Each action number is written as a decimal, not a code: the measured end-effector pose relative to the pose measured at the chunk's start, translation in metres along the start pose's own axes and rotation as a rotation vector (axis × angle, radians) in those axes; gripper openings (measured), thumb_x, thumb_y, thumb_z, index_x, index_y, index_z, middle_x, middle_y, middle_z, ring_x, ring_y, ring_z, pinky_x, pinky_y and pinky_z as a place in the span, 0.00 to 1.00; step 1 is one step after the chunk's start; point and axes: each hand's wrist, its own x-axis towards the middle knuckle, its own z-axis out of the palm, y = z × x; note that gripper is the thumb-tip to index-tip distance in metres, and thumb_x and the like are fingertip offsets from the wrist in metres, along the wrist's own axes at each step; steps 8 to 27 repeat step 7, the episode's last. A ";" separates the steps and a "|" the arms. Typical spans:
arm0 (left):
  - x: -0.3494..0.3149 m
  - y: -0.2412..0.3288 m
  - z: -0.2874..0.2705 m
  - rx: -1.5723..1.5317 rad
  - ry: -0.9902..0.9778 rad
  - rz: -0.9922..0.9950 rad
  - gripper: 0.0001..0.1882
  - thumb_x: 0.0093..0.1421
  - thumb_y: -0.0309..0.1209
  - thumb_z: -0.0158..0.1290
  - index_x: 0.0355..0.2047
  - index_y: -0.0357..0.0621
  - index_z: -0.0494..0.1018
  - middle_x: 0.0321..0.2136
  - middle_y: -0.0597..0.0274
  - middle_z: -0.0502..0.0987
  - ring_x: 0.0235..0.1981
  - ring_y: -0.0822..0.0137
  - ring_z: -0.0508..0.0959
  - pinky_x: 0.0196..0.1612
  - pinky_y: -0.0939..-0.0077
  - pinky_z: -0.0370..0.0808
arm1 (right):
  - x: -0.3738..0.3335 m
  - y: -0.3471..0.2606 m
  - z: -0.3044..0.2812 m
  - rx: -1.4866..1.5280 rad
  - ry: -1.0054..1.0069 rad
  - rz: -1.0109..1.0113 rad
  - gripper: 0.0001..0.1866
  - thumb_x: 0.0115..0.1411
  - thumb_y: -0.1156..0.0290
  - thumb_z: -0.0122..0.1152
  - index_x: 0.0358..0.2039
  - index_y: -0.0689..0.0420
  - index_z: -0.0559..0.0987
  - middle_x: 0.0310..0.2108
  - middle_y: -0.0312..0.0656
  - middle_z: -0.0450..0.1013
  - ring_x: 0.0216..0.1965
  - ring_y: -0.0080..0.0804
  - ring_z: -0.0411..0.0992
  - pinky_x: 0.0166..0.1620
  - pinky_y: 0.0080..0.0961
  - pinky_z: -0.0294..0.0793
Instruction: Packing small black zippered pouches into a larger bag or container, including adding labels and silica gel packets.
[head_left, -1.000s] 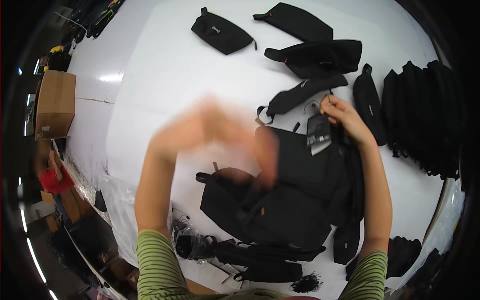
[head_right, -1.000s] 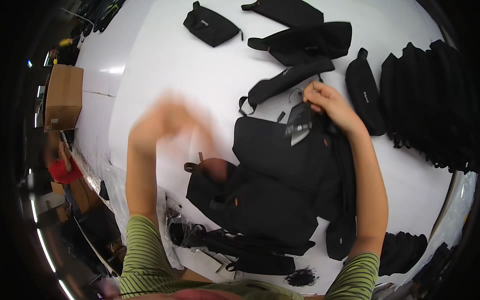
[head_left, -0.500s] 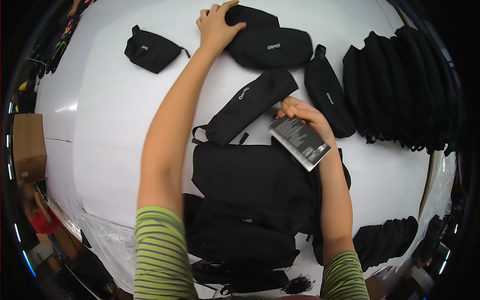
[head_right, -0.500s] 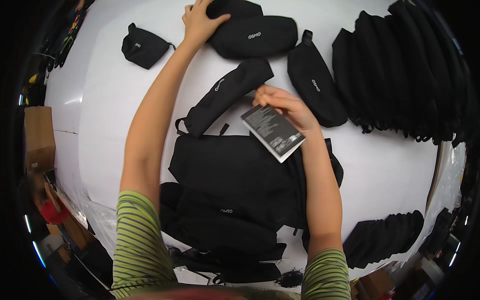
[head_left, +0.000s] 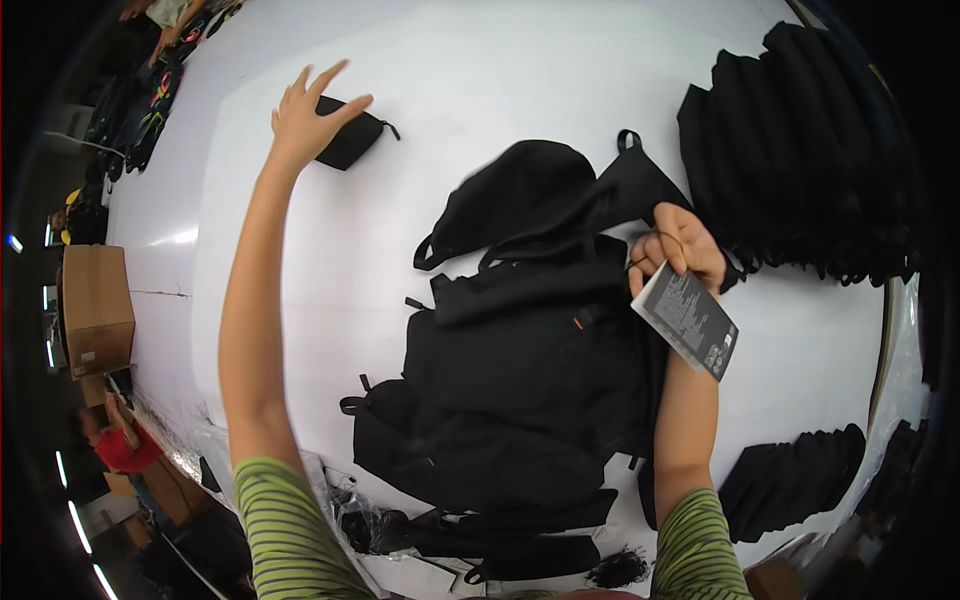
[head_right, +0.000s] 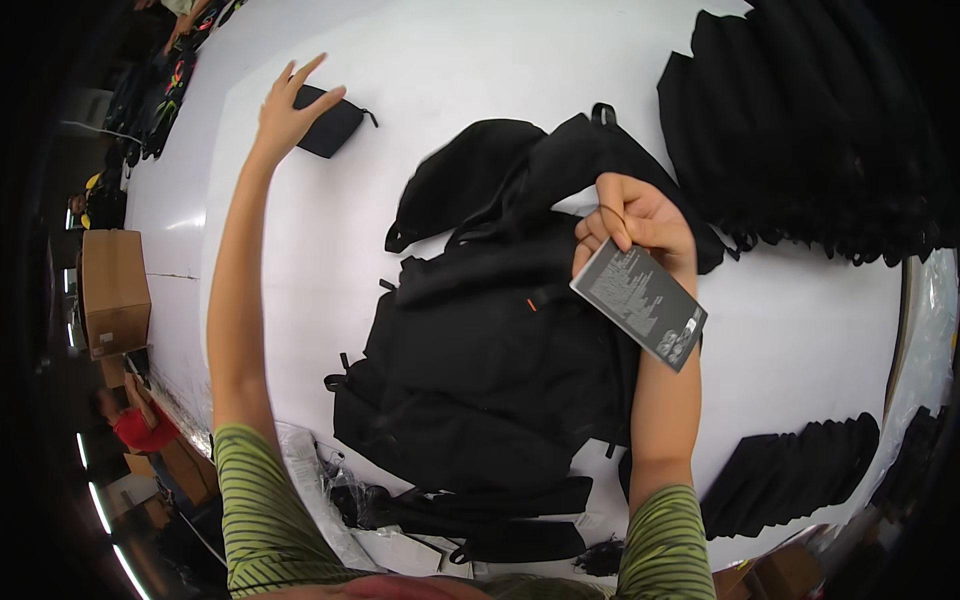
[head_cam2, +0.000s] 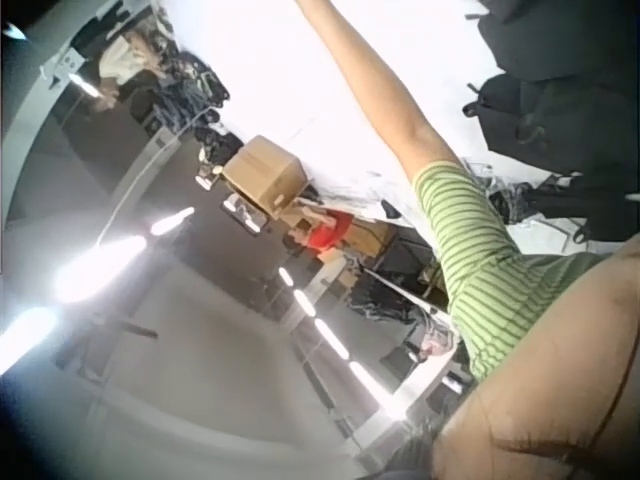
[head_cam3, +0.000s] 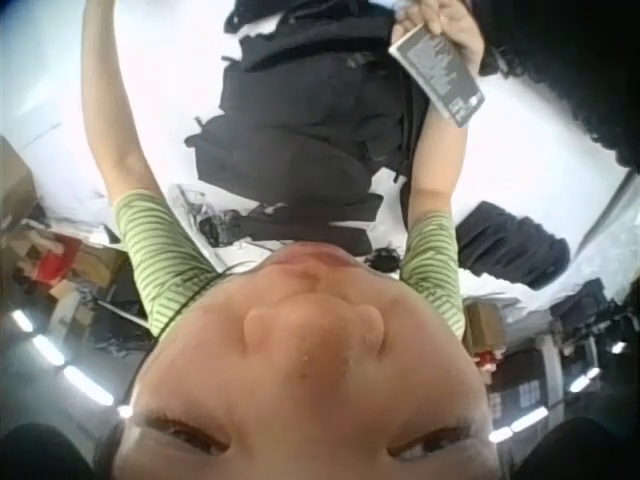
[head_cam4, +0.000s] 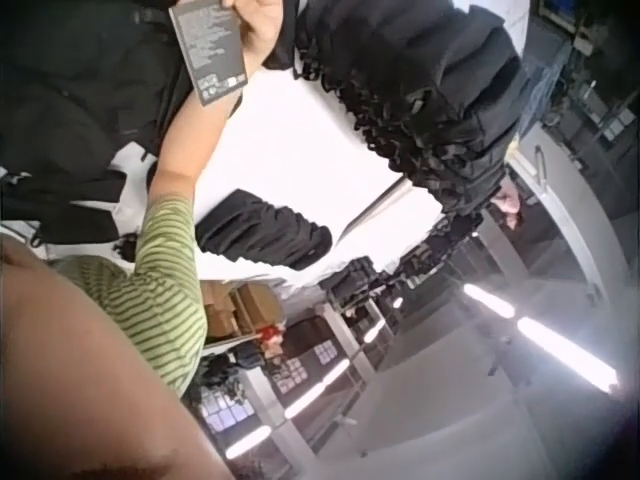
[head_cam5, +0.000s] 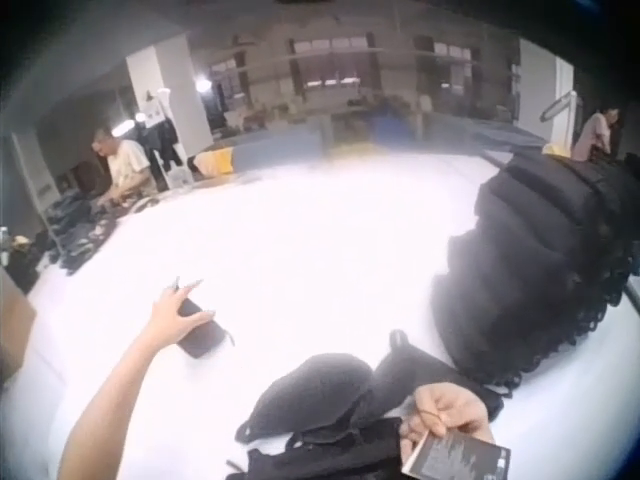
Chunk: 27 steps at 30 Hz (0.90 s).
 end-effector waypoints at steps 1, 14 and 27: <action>0.011 -0.044 0.028 -0.130 -0.040 -0.210 0.42 0.42 0.68 0.50 0.56 0.65 0.64 0.61 0.43 0.51 0.61 0.41 0.51 0.60 0.46 0.45 | 0.009 -0.005 0.011 -0.191 0.012 0.021 0.14 0.55 0.69 0.56 0.19 0.57 0.62 0.11 0.34 0.56 0.15 0.24 0.61 0.31 0.32 0.79; -0.021 -0.013 0.086 -0.099 0.010 -0.203 0.26 0.51 0.57 0.51 0.49 0.67 0.71 0.59 0.48 0.58 0.60 0.37 0.51 0.60 0.47 0.45 | 0.081 -0.084 -0.013 -1.179 0.194 0.029 0.11 0.62 0.59 0.48 0.28 0.52 0.69 0.20 0.22 0.56 0.22 0.11 0.52 0.31 0.12 0.53; -0.021 -0.013 0.086 -0.099 0.010 -0.203 0.26 0.51 0.57 0.51 0.49 0.67 0.71 0.59 0.48 0.58 0.60 0.37 0.51 0.60 0.47 0.45 | 0.081 -0.084 -0.013 -1.179 0.194 0.029 0.11 0.62 0.59 0.48 0.28 0.52 0.69 0.20 0.22 0.56 0.22 0.11 0.52 0.31 0.12 0.53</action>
